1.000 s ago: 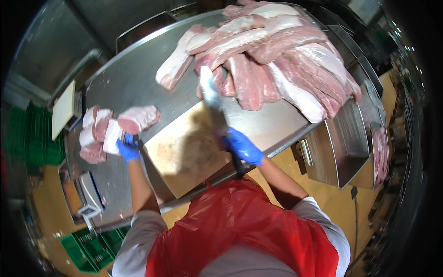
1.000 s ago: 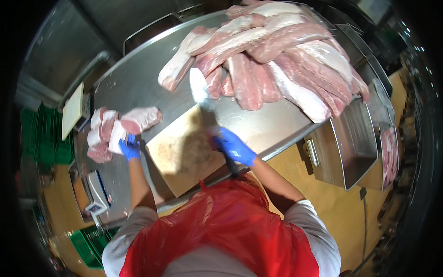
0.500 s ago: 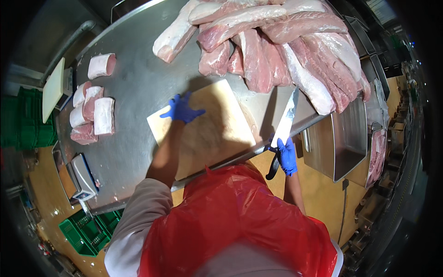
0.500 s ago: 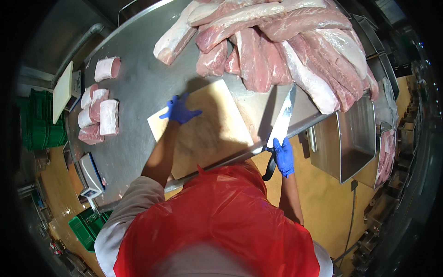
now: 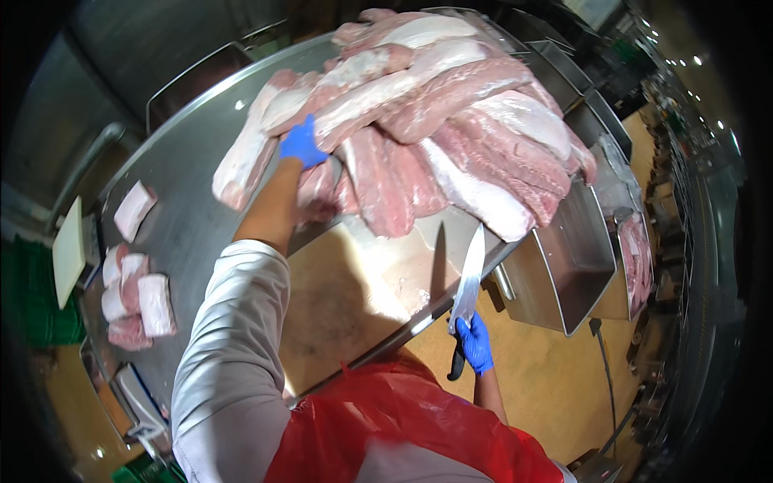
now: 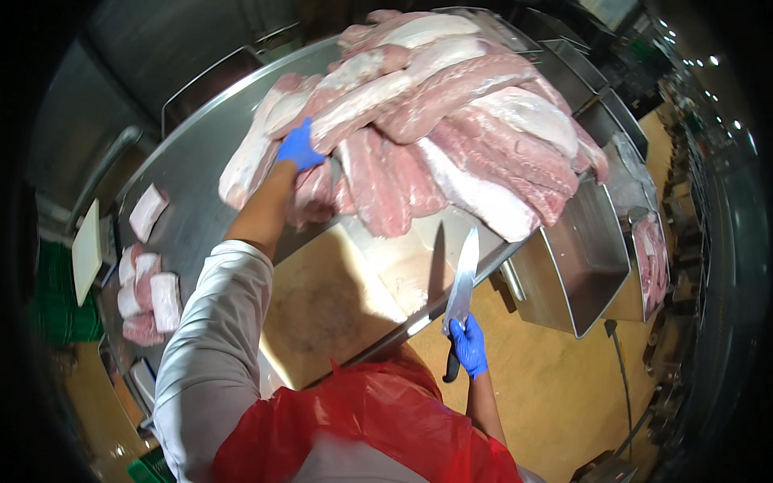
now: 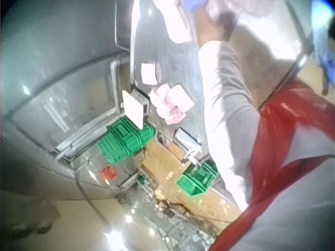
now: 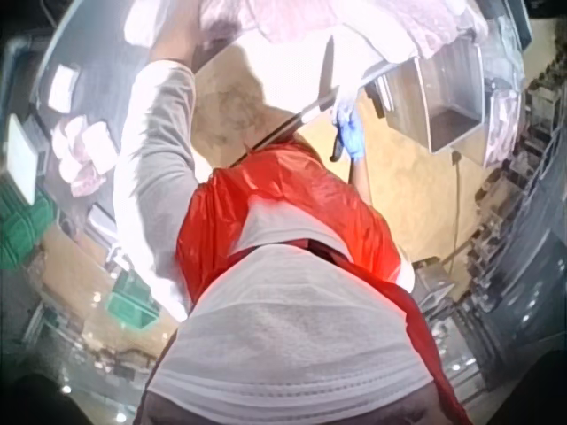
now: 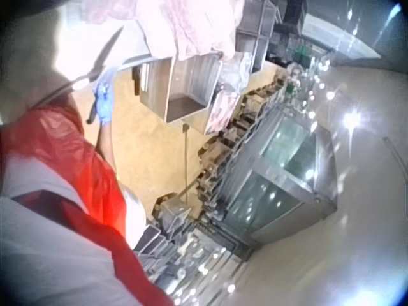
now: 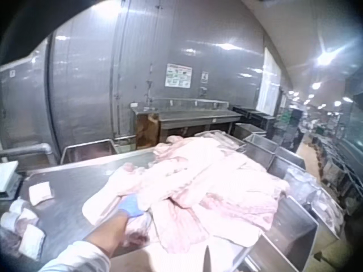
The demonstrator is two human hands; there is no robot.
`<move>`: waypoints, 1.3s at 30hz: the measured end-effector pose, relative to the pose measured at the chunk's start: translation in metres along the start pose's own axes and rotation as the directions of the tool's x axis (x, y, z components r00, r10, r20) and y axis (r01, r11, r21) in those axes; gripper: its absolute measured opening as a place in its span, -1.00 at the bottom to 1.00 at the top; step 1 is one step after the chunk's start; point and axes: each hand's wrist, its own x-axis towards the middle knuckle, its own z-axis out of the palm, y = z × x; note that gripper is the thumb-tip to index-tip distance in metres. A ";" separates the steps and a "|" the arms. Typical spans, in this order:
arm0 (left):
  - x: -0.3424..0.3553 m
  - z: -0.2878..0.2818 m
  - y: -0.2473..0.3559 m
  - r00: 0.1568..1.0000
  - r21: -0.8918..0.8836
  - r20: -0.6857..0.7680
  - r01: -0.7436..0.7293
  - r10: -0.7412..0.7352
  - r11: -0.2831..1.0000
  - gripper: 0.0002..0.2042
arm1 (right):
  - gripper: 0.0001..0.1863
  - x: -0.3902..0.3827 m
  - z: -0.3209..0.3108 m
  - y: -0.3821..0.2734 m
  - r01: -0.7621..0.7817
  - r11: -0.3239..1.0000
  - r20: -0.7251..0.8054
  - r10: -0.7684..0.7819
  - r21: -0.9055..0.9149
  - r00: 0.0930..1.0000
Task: The person cuts large pieces of pork belly into smaller portions using a knife on a cutting board. The person places the cut pieces into a metal bin and continues processing additional pieces from a pile on the table.
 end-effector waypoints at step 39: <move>-0.667 -0.040 -0.071 0.623 -0.890 0.083 0.397 -0.778 0.223 -0.58 | -0.76 -0.053 0.162 -0.021 0.558 0.296 0.559 -0.090 -0.776 0.824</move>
